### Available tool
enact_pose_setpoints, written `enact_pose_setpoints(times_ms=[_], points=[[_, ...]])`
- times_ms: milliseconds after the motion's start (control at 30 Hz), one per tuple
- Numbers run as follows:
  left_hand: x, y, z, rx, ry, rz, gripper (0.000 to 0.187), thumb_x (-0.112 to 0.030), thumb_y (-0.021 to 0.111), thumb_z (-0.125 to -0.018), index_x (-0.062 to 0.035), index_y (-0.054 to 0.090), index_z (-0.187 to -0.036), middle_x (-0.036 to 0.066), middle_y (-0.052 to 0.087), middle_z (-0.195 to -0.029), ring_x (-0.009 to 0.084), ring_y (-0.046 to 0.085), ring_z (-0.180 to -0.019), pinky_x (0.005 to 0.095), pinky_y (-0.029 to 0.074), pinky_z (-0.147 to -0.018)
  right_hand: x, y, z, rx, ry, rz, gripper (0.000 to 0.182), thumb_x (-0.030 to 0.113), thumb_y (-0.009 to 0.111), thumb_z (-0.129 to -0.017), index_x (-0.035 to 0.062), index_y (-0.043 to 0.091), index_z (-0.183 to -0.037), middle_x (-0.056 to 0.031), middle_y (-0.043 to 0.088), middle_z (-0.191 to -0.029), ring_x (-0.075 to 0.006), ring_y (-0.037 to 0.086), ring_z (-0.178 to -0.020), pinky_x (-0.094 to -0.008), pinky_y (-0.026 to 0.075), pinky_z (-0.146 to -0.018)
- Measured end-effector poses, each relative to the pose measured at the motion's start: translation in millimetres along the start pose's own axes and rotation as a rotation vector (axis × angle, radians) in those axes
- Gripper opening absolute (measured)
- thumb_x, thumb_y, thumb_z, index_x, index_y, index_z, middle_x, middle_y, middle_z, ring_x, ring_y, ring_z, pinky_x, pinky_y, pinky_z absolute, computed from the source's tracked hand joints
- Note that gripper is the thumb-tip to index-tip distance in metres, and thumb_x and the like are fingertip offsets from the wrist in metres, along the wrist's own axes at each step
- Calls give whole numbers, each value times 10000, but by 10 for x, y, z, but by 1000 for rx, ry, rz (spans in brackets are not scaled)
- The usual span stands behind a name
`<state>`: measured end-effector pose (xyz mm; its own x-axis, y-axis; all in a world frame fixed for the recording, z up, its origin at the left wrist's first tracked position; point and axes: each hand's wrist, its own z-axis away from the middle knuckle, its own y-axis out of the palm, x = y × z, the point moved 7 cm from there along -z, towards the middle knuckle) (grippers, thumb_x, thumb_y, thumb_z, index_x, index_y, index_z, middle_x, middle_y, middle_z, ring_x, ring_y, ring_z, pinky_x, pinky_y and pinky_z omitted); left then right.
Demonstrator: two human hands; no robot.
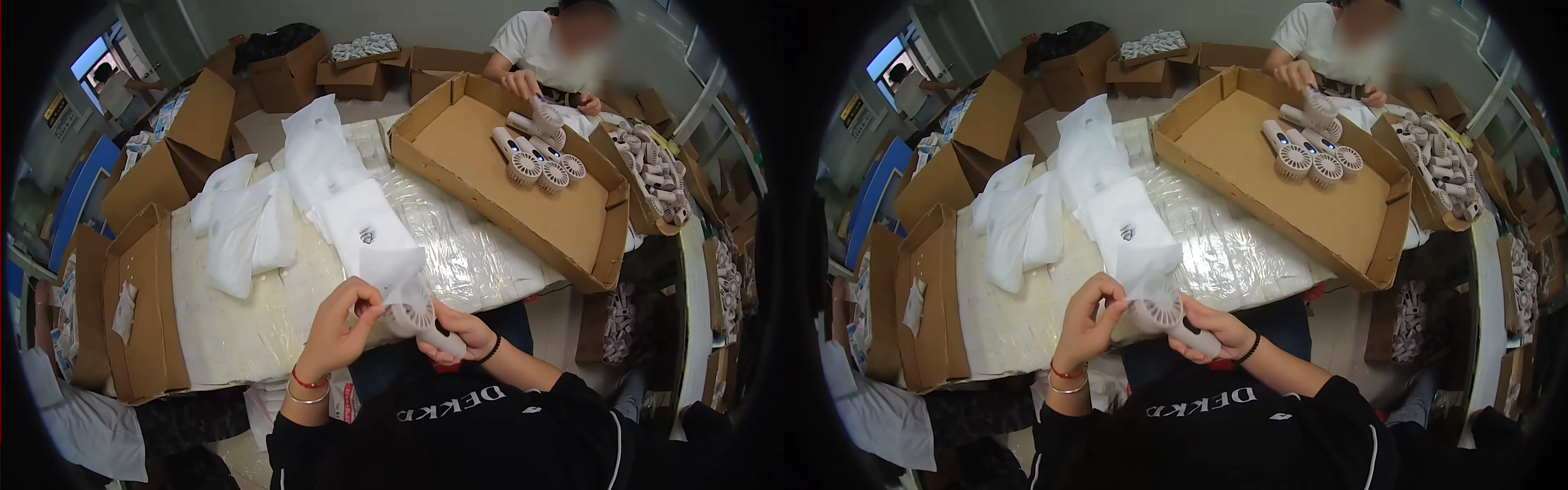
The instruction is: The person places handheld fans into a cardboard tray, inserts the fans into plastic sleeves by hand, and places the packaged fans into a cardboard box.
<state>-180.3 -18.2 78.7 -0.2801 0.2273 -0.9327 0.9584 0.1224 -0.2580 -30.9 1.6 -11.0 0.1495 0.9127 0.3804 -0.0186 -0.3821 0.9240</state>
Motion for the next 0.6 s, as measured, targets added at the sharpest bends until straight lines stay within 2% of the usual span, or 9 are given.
enact_pose_setpoints(times_ms=[100,167,233,300,367,433,500,533,600], points=[[-150,140,-1,-37,138,-281,101,16,606,-769,-10,541,-841,101,534,-772,232,517,-683,298,416,-625,9,0,37,-213,-125,-22,488,367,357,-980,264,155,-1412,-153,532,-867,-157,492,-559,-230,406,-469],[-276,318,22,-126,422,-470,125,25,615,-737,-12,543,-832,104,530,-769,274,513,-679,331,419,-616,-23,43,7,-249,-155,-164,445,392,297,-990,207,205,-1384,-132,525,-870,-160,476,-581,-235,395,-492],[-284,501,14,-137,499,-522,151,1,633,-717,-16,552,-844,95,531,-769,282,513,-684,352,413,-604,84,115,-10,-284,-271,-259,451,410,257,-992,142,230,-1354,-121,523,-886,-159,482,-598,-236,385,-492],[-340,596,22,-195,581,-654,166,-29,632,-710,-26,563,-861,81,540,-777,256,519,-681,350,406,-595,104,86,-50,-360,-244,-14,531,448,244,-988,82,235,-1373,-104,523,-890,-142,486,-618,-250,408,-507],[-429,591,18,-264,635,-697,178,-59,631,-708,-36,574,-875,67,542,-778,238,518,-683,349,398,-587,373,349,14,-624,-490,1253,600,495,240,-976,63,258,-1392,-84,532,-932,-137,488,-610,-263,436,-535],[-498,638,-2,-209,627,-724,180,-50,628,-701,-33,582,-875,66,547,-775,235,520,-677,341,396,-576,334,90,-11,-638,-370,1098,622,487,260,-977,60,200,-1424,-82,531,-1063,-150,550,-749,-283,493,-647],[-414,746,121,-120,628,-682,234,-81,663,-698,-37,579,-912,80,556,-855,243,538,-706,339,422,-605,474,28,-99,-600,-406,433,587,424,278,-990,77,120,-1436,-97,494,-1180,-173,553,-960,-306,500,-794],[-373,808,170,-28,628,-641,291,-112,698,-694,-40,576,-949,93,564,-936,251,556,-735,336,448,-635,596,103,-99,-539,-399,384,564,402,278,-993,80,132,-1433,-115,472,-1241,-189,498,-1114,-331,463,-903],[-364,664,123,-132,486,-539,374,-160,741,-676,-50,564,-986,107,536,-1042,267,573,-784,338,469,-688,689,145,-42,-483,-309,609,583,456,252,-980,68,198,-1411,-97,456,-1273,-182,485,-1131,-332,424,-939]])
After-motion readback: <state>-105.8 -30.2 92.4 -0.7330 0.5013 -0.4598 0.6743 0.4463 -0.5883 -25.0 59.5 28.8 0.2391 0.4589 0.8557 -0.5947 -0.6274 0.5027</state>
